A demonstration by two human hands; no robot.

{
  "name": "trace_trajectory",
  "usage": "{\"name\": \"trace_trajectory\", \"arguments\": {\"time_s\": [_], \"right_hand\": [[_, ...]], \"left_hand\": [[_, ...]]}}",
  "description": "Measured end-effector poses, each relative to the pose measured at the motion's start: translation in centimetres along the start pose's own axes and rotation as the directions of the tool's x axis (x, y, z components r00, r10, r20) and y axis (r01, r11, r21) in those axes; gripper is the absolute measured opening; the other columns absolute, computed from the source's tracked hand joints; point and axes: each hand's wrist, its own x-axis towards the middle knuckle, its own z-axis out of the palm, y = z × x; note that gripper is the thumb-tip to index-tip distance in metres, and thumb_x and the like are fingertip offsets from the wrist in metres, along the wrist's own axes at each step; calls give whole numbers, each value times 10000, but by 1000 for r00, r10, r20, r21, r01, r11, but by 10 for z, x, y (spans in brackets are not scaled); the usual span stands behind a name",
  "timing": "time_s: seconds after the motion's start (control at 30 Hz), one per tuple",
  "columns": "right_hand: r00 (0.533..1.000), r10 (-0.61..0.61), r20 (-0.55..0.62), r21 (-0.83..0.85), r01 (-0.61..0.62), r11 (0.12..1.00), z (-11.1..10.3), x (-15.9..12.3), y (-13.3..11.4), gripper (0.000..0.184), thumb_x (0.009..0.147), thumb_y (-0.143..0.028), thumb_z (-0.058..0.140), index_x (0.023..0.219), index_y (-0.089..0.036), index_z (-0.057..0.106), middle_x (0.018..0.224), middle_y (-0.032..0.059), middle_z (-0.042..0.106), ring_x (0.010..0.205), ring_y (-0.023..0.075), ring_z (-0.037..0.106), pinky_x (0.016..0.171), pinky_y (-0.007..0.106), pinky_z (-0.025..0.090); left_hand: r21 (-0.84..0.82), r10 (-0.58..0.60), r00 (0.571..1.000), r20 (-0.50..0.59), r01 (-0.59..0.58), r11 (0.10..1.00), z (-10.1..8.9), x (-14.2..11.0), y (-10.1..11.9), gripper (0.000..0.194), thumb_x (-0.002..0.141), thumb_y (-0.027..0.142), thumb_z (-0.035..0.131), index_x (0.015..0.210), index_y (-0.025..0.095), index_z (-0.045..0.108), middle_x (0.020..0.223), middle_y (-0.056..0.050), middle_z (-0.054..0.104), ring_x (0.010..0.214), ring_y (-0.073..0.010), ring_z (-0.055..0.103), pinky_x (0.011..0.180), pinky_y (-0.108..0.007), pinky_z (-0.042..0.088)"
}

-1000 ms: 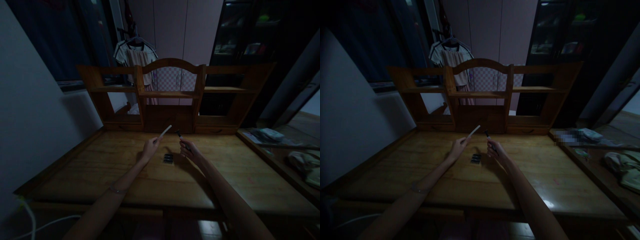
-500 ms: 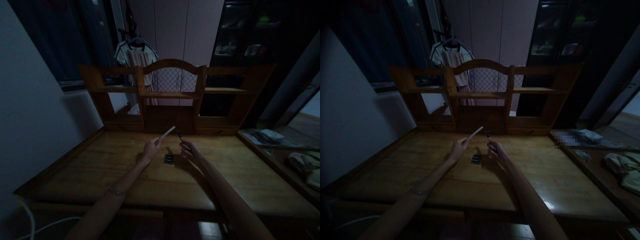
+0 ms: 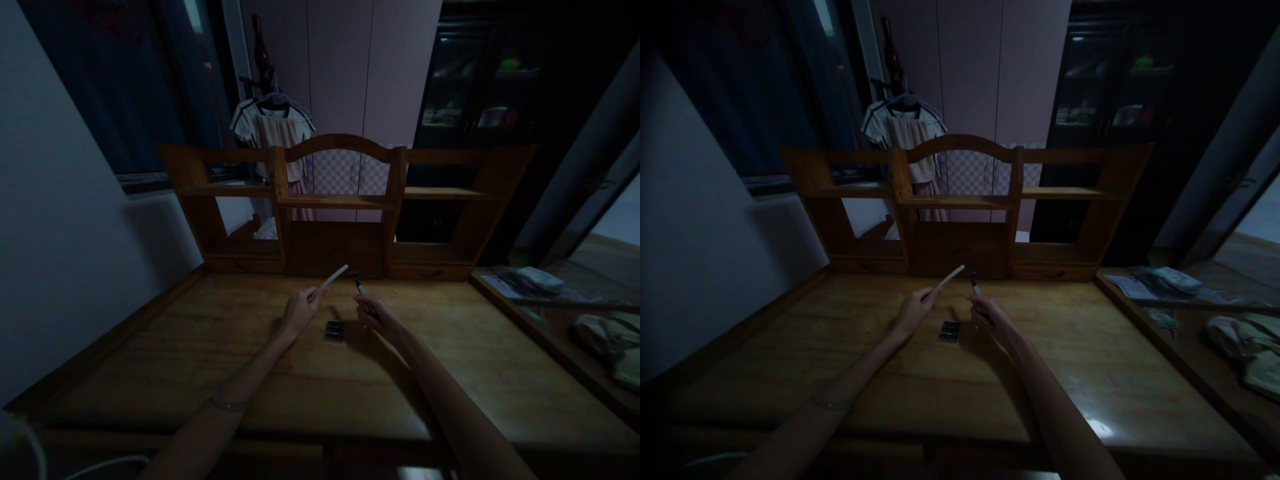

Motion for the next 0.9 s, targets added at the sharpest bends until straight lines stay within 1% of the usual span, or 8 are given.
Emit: {"name": "trace_trajectory", "arguments": {"time_s": [0.1,0.17,0.33,0.4,0.5,0.63,0.73,0.9], "right_hand": [[997,-35,-62,-100,28,995,2,0,0,459,795,-411,579,465,-212,330,288,-92,290,265,58,228,386,224,345],[996,-31,-79,-119,21,993,4,-1,0,455,791,-418,583,468,-213,336,293,-93,290,268,56,225,385,226,345],[997,-36,-68,-78,31,996,3,-1,0,424,798,-422,567,504,-212,345,299,-97,293,276,59,216,389,226,339],[997,-27,-70,-69,22,997,1,0,1,410,798,-423,563,516,-212,354,299,-98,291,275,61,213,374,222,313],[997,-23,-74,-63,18,998,0,1,2,405,800,-427,560,522,-212,358,303,-96,304,276,63,219,376,223,318],[998,-8,-66,-57,4,998,-1,2,3,413,794,-433,564,516,-215,351,299,-95,306,273,65,223,382,226,336],[998,-16,-54,-47,13,999,-1,2,3,390,798,-423,559,532,-213,366,300,-99,306,276,65,219,390,222,341],[999,-15,-34,-42,13,999,-2,2,3,403,805,-425,544,520,-214,352,302,-95,308,277,64,216,387,224,333]], "left_hand": [[-12,59,997,46,-58,998,1,-2,3,478,859,543,373,733,162,632,620,0,576,567,-107,467,538,-210,271],[8,48,998,49,-48,999,2,-1,2,467,851,545,386,733,168,634,634,-6,587,575,-113,472,542,-212,277],[36,-60,998,-30,61,997,-1,3,-4,516,857,562,348,719,150,625,568,6,530,538,-110,443,525,-213,266],[9,-22,999,-24,22,1000,-1,2,-3,519,863,558,341,724,146,623,576,12,526,540,-104,440,528,-209,269],[-19,42,999,32,-42,999,1,0,0,488,856,551,371,732,156,628,613,5,557,562,-106,462,541,-208,283],[-9,-21,1000,5,21,1000,1,2,-2,479,848,550,387,732,156,632,616,-2,565,568,-112,468,538,-210,290],[-37,-21,999,-29,20,999,-2,4,-5,509,853,562,364,708,144,615,579,18,516,551,-102,438,532,-205,286],[-117,90,993,77,-81,990,1,-1,3,510,859,554,364,726,135,622,602,19,521,576,-102,441,552,-207,299]]}}
